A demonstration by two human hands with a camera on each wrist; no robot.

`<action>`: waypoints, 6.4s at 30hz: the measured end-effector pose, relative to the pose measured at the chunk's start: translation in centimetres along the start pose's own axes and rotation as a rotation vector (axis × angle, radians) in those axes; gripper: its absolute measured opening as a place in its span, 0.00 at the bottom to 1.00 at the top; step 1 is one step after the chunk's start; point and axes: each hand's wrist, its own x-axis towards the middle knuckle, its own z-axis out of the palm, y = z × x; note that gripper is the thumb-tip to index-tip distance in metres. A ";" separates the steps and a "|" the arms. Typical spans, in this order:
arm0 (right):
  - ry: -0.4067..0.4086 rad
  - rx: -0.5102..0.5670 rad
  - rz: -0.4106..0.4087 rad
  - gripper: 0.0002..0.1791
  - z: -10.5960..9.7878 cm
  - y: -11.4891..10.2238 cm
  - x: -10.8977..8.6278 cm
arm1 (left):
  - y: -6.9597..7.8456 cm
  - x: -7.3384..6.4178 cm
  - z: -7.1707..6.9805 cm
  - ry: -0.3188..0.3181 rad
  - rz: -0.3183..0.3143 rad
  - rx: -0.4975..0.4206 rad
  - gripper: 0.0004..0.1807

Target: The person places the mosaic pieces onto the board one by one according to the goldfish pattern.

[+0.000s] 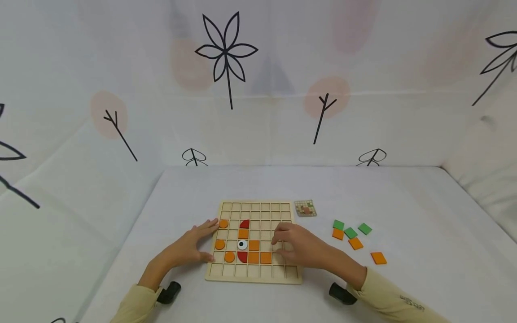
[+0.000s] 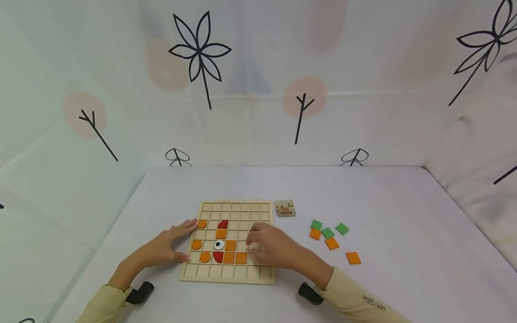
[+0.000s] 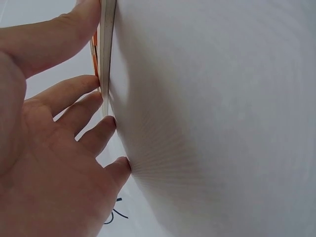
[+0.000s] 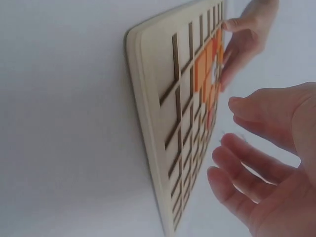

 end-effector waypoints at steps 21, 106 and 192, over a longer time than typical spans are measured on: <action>0.047 -0.028 0.156 0.10 -5.2 4.5 -8.8 | 0.3 0.0 0.1 0.010 -0.017 -0.024 0.50; 0.041 0.120 -0.128 0.10 -1.4 3.3 -1.9 | 0.1 0.1 0.5 0.022 -0.033 -0.026 0.49; 0.084 -0.086 0.141 0.13 -5.6 8.7 -7.4 | 0.0 0.2 0.6 0.038 -0.034 -0.032 0.48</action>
